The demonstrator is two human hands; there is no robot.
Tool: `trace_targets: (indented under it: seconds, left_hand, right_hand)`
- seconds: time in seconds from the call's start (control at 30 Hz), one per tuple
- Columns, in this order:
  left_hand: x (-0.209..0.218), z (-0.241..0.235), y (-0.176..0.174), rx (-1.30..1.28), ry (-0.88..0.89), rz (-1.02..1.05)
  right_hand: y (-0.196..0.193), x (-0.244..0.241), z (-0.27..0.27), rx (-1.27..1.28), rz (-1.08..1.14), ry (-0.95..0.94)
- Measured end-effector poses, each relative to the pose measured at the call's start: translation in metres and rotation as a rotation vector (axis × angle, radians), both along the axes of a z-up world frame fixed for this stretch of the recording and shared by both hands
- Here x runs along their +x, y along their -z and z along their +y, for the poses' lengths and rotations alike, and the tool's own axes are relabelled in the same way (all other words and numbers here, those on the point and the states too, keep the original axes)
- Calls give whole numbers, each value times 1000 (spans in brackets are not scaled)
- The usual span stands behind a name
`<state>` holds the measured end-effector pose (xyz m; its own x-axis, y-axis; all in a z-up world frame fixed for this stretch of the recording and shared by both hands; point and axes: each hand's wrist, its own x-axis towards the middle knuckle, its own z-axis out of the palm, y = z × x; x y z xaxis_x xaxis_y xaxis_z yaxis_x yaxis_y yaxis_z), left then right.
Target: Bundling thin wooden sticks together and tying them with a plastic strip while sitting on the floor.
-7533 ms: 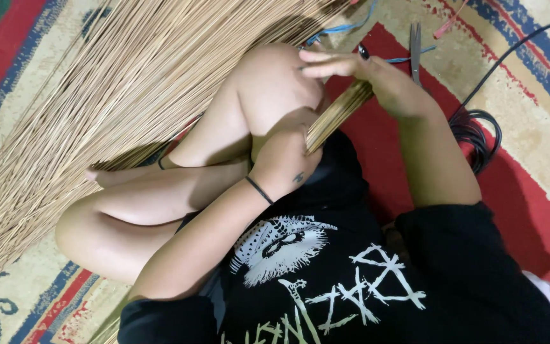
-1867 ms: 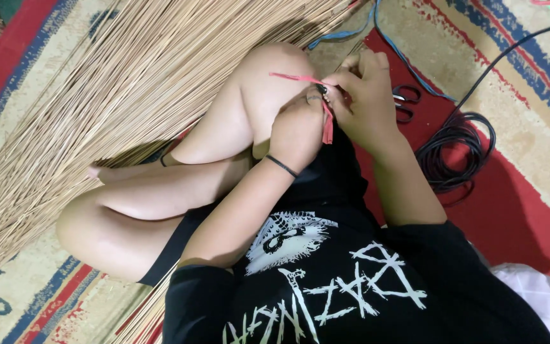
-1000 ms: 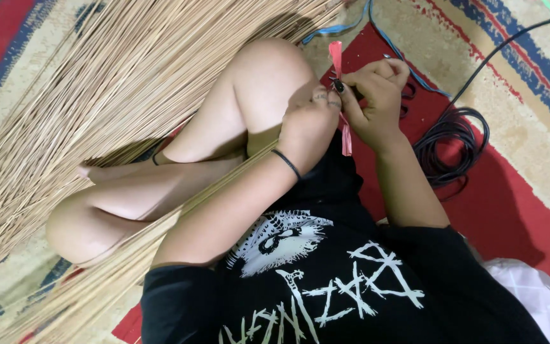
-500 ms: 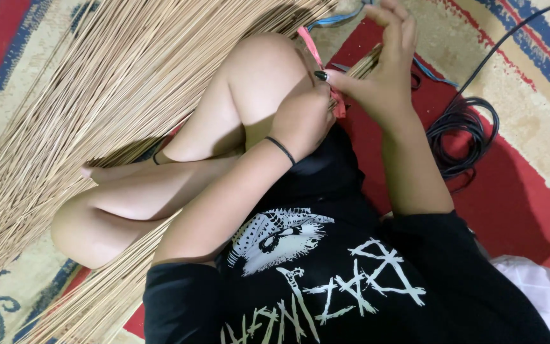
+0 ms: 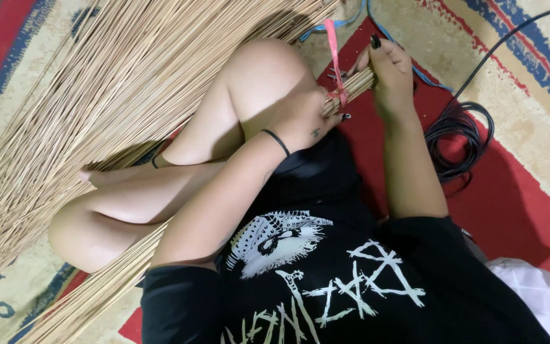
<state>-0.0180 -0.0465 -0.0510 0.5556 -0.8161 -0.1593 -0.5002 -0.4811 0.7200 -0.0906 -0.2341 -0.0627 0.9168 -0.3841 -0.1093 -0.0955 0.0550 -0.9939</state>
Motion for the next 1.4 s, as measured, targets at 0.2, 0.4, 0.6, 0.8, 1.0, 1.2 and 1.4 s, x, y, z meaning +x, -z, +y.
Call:
trace_targets:
  seconds: [0.2, 0.4, 0.6, 0.8, 1.0, 1.2, 1.4]
  left_hand:
    - [20, 10, -53, 67, 103, 278]
    - [5, 14, -48, 266, 104, 616]
    - [-9, 7, -6, 31, 94, 131]
    - [-8, 10, -7, 51, 77, 91]
    - [-4, 7, -32, -79, 63, 244]
    - [-14, 5, 1, 21, -13, 30]
    - [-28, 9, 40, -261, -95, -66]
  right_hand:
    - [-10, -8, 8, 92, -200, 30]
    - [-51, -19, -6, -31, 67, -200]
    - [-70, -1, -11, 37, -85, -123]
    - [-52, 3, 3, 44, 121, -409]
    - [-45, 0, 21, -199, 270, -369]
    - [-54, -4, 32, -199, 231, -159]
    - [-24, -8, 28, -157, 148, -115]
